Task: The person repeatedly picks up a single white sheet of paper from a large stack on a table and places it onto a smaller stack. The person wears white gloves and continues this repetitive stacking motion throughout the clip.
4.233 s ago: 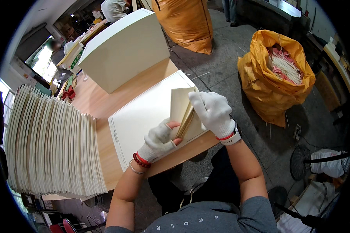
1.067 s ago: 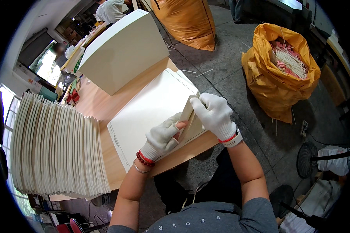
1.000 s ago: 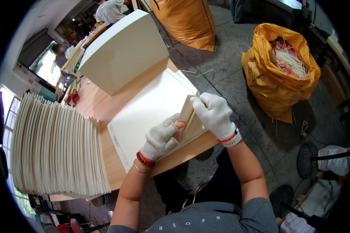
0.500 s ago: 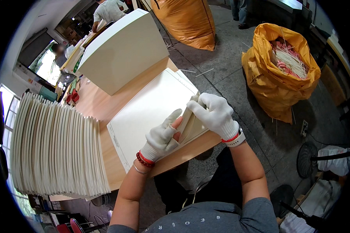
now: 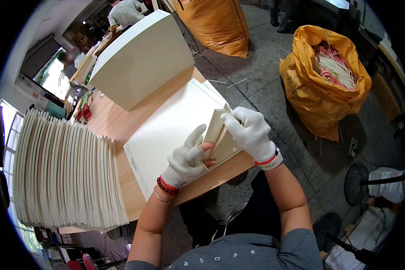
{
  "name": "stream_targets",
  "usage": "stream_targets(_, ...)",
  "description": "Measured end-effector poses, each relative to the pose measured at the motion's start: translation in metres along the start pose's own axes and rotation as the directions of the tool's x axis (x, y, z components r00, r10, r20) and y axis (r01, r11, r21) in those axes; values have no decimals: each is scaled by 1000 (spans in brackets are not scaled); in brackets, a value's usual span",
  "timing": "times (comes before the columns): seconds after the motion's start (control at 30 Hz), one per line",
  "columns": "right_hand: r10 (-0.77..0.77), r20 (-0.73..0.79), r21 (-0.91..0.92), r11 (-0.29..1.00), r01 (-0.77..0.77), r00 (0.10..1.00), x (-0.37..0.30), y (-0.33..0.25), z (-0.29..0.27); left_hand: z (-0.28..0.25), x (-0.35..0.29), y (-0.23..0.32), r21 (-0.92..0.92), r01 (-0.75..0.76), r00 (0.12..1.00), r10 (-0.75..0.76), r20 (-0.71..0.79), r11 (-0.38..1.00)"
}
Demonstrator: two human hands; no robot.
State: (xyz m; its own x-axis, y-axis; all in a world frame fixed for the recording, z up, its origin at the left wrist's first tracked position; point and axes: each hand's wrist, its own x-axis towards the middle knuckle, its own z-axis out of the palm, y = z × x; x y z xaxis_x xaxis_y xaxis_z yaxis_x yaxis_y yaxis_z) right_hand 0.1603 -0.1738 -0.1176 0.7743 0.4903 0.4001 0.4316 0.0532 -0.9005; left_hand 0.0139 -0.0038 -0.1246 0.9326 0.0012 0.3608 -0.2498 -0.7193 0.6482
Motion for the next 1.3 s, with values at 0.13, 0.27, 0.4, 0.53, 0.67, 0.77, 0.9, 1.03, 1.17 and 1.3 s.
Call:
stream_targets(0.13,-46,6,-24,999,47,999,0,0,-1,0,0,-1,-36,-1,1000,1,6,999)
stream_targets(0.27,-53,20,-55,997,54,998,0,4,-3,-1,1,0,-40,-3,1000,3,3,999)
stream_targets(0.4,-236,129,-103,963,250,963,3,3,-13,-2,-1,1,-24,-9,1000,9,-3,1000)
stream_targets(0.53,242,119,163,952,-260,963,20,41,-39,-3,0,2,217,-113,994,110,23,970)
stream_targets(0.67,546,592,359,479,-801,593,54,76,-21,11,-2,0,289,-252,956,283,-71,923)
stream_targets(0.77,442,661,180,690,-701,606,65,57,-18,10,-1,-2,364,-303,939,340,-42,881)
stream_targets(0.9,250,669,116,895,-431,700,60,70,-26,-25,-26,-9,259,-94,995,85,47,961)
stream_targets(1.03,135,542,247,918,-311,830,37,84,-30,-74,-86,-65,427,572,811,-402,-426,700)
stream_targets(1.17,78,457,372,888,-270,886,33,100,-22,-113,-156,-94,-313,495,502,-561,-659,811)
stream_targets(1.3,47,537,452,827,-335,842,37,87,-19,-109,-194,-55,-867,382,655,-756,11,319)
